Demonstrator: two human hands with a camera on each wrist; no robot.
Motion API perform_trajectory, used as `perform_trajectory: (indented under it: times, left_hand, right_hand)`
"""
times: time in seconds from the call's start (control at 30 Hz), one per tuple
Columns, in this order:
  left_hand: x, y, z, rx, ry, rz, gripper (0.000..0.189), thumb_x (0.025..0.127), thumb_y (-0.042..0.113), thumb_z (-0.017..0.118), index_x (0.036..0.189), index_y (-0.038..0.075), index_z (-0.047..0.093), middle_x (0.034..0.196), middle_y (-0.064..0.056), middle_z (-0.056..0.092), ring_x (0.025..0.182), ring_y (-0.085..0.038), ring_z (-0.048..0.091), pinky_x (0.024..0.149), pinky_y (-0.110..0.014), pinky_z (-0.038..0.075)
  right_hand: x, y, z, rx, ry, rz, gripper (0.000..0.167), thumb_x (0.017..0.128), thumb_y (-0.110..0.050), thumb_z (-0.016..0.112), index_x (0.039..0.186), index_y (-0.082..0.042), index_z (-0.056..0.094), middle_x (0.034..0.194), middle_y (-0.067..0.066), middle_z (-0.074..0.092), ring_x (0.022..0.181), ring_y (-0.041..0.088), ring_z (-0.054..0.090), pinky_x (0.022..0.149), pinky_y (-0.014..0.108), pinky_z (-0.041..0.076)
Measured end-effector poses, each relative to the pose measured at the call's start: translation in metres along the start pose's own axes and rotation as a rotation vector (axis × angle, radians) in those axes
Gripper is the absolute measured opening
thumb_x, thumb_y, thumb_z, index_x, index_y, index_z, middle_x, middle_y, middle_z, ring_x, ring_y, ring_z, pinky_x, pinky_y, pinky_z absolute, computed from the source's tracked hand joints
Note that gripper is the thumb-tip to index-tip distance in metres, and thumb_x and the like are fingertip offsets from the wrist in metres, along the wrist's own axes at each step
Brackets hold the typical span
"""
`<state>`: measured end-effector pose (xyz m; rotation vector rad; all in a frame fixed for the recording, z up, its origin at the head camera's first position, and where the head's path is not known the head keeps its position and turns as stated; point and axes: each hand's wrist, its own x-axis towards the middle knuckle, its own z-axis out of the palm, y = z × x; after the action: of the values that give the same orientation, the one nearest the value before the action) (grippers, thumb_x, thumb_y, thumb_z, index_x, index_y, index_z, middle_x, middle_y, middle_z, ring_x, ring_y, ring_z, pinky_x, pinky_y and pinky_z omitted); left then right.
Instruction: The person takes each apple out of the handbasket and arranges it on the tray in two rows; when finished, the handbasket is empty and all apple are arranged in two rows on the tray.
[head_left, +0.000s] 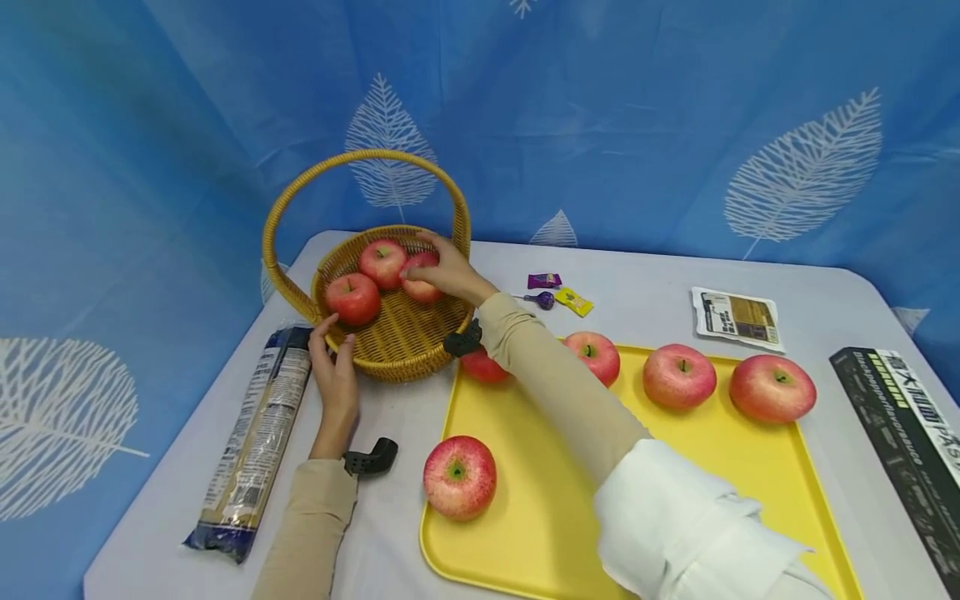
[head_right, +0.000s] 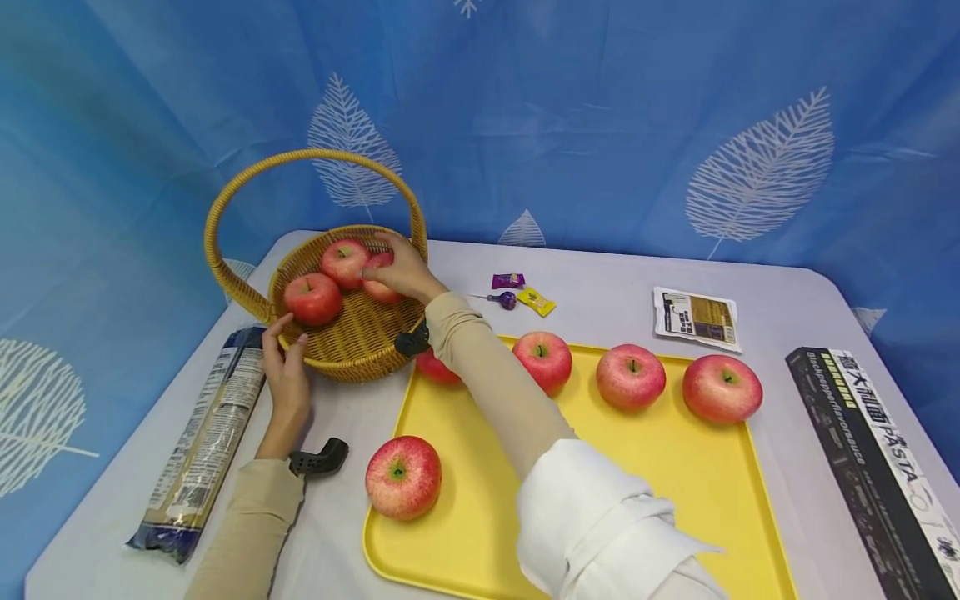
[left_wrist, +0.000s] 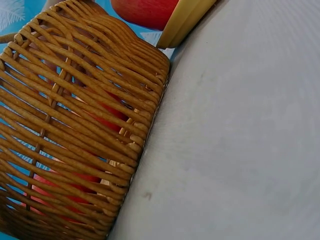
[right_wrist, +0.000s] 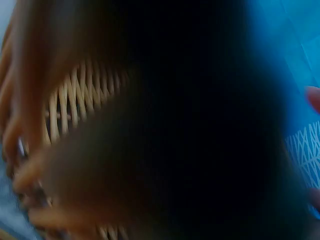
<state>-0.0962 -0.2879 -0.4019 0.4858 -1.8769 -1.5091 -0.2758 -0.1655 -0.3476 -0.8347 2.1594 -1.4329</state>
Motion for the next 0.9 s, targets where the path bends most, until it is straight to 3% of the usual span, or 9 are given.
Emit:
perform_trajectory:
  times: [0.17, 0.27, 0.37, 0.53, 0.7, 0.9]
  left_hand:
    - [-0.006, 0.016, 0.008, 0.023, -0.020, 0.010, 0.040, 0.088, 0.003, 0.042, 0.127, -0.006, 0.039, 0.135, -0.021, 0.032, 0.131, -0.029, 0.025, 0.106, -0.049, 0.021]
    - [-0.006, 0.019, 0.009, 0.021, -0.013, 0.015, 0.040, 0.088, 0.003, 0.042, 0.127, -0.007, 0.040, 0.134, -0.022, 0.033, 0.130, -0.029, 0.027, 0.105, -0.047, 0.022]
    - [-0.006, 0.019, 0.007, 0.003, 0.003, 0.009, 0.040, 0.087, 0.003, 0.042, 0.126, -0.007, 0.040, 0.133, -0.020, 0.034, 0.128, -0.031, 0.028, 0.103, -0.045, 0.023]
    - [-0.003, 0.017, 0.004, -0.023, 0.020, -0.001, 0.040, 0.088, 0.004, 0.042, 0.126, -0.007, 0.040, 0.132, -0.019, 0.034, 0.127, -0.031, 0.029, 0.101, -0.039, 0.025]
    - [-0.005, 0.018, 0.004, -0.015, 0.006, -0.019, 0.040, 0.089, 0.005, 0.041, 0.127, -0.007, 0.038, 0.135, -0.019, 0.032, 0.128, -0.028, 0.028, 0.105, -0.045, 0.023]
    - [-0.005, 0.016, 0.005, -0.008, 0.007, 0.003, 0.040, 0.088, 0.002, 0.041, 0.126, -0.008, 0.039, 0.134, -0.022, 0.033, 0.129, -0.029, 0.027, 0.105, -0.049, 0.021]
  right_hand:
    - [-0.003, 0.005, 0.001, -0.303, -0.095, 0.013, 0.098, 0.071, -0.039, 0.073, 0.146, -0.016, 0.015, 0.151, 0.006, 0.017, 0.140, 0.025, 0.015, 0.110, 0.041, 0.022]
    - [-0.006, 0.004, 0.005, -0.460, -0.146, -0.001, 0.103, 0.067, -0.045, 0.075, 0.146, -0.016, 0.016, 0.149, 0.009, 0.021, 0.137, 0.026, 0.021, 0.110, 0.040, 0.023]
    - [-0.010, 0.002, 0.010, -0.518, -0.213, -0.015, 0.097, 0.068, -0.045, 0.074, 0.145, -0.019, 0.020, 0.143, 0.010, 0.028, 0.130, 0.025, 0.034, 0.105, 0.038, 0.031]
    - [-0.015, -0.003, 0.020, -0.538, -0.267, -0.112, 0.083, 0.071, -0.041, 0.072, 0.140, -0.022, 0.031, 0.137, 0.007, 0.036, 0.121, 0.020, 0.042, 0.101, 0.033, 0.036]
    - [-0.031, -0.004, 0.027, -0.453, -0.316, -0.193, 0.069, 0.072, -0.038, 0.070, 0.132, -0.022, 0.042, 0.132, 0.004, 0.039, 0.113, 0.014, 0.046, 0.097, 0.030, 0.040]
    - [-0.068, -0.027, 0.013, -0.300, -0.213, -0.258, 0.067, 0.070, -0.040, 0.073, 0.130, -0.028, 0.046, 0.126, 0.002, 0.043, 0.106, 0.012, 0.047, 0.088, 0.030, 0.044]
